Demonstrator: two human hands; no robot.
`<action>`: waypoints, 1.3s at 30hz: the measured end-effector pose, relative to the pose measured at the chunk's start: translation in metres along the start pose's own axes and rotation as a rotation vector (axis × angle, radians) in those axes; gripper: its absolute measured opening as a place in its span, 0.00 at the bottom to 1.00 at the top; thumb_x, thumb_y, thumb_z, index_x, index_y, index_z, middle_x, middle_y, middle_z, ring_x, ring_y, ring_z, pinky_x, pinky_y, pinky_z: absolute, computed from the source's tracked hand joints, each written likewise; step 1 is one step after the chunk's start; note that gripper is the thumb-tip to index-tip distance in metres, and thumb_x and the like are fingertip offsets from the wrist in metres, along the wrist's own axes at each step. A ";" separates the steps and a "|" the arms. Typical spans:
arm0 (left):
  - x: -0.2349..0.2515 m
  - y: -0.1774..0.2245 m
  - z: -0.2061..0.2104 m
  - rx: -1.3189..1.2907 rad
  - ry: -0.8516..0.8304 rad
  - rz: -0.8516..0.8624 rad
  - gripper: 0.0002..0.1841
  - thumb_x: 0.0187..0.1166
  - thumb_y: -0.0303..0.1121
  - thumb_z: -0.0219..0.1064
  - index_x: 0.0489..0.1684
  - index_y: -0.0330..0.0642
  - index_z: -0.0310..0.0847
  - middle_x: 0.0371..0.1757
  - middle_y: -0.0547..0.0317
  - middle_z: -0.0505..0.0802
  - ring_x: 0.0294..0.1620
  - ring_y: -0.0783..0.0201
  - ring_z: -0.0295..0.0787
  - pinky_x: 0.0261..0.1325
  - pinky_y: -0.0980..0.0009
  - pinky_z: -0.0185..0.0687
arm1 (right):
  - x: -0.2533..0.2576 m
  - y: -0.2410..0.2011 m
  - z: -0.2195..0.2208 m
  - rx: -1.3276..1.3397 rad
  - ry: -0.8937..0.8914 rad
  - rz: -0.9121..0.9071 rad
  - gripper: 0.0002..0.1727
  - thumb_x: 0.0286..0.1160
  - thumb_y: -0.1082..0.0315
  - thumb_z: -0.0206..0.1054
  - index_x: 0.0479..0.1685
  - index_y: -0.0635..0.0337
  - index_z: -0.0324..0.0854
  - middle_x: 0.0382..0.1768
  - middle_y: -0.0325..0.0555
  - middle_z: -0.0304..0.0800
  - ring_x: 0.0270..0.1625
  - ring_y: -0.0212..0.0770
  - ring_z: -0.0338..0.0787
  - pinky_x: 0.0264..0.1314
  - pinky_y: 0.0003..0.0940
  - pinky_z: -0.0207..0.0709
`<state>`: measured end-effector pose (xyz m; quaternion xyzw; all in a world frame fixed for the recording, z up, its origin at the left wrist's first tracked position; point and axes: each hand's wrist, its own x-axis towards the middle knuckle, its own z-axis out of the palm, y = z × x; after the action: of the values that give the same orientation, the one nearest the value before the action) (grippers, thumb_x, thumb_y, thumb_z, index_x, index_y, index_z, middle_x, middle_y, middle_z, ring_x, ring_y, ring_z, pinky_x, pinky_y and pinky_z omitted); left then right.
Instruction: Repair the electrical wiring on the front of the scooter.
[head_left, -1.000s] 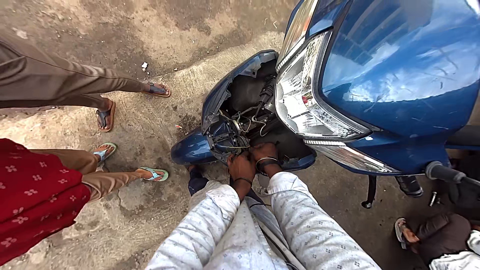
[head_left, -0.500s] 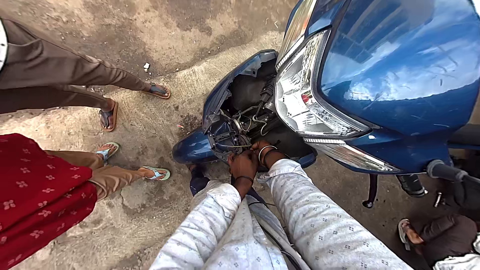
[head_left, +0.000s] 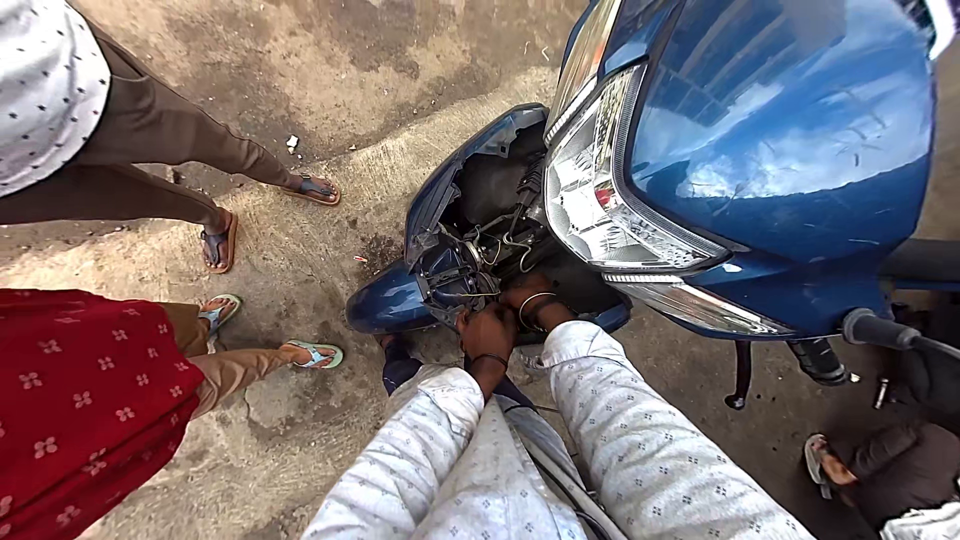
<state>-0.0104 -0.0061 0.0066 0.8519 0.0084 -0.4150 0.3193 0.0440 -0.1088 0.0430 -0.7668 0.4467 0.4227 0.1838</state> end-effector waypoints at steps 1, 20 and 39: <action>0.000 0.000 0.000 0.003 -0.002 -0.001 0.19 0.89 0.46 0.55 0.52 0.50 0.93 0.48 0.59 0.98 0.60 0.61 0.92 0.91 0.51 0.48 | 0.003 0.000 0.001 -0.019 -0.004 -0.005 0.25 0.62 0.54 0.82 0.41 0.71 0.87 0.51 0.65 0.90 0.58 0.61 0.89 0.61 0.63 0.78; -0.002 -0.020 0.000 -0.118 0.028 0.135 0.16 0.84 0.42 0.62 0.53 0.44 0.92 0.47 0.54 0.97 0.59 0.58 0.92 0.90 0.50 0.54 | 0.011 0.013 0.014 -0.164 -0.133 -0.320 0.20 0.89 0.61 0.58 0.43 0.71 0.85 0.50 0.67 0.89 0.58 0.62 0.89 0.63 0.62 0.77; 0.085 -0.082 -0.078 -0.149 -0.308 -0.120 0.19 0.89 0.42 0.60 0.60 0.37 0.89 0.66 0.39 0.90 0.73 0.42 0.83 0.77 0.38 0.71 | -0.081 0.056 0.026 0.081 0.422 -0.516 0.20 0.81 0.64 0.63 0.67 0.63 0.85 0.61 0.56 0.91 0.61 0.52 0.92 0.70 0.53 0.83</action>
<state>0.0773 0.0810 -0.0632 0.7502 0.0408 -0.5571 0.3538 -0.0359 -0.0783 0.0992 -0.9173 0.2826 0.1761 0.2182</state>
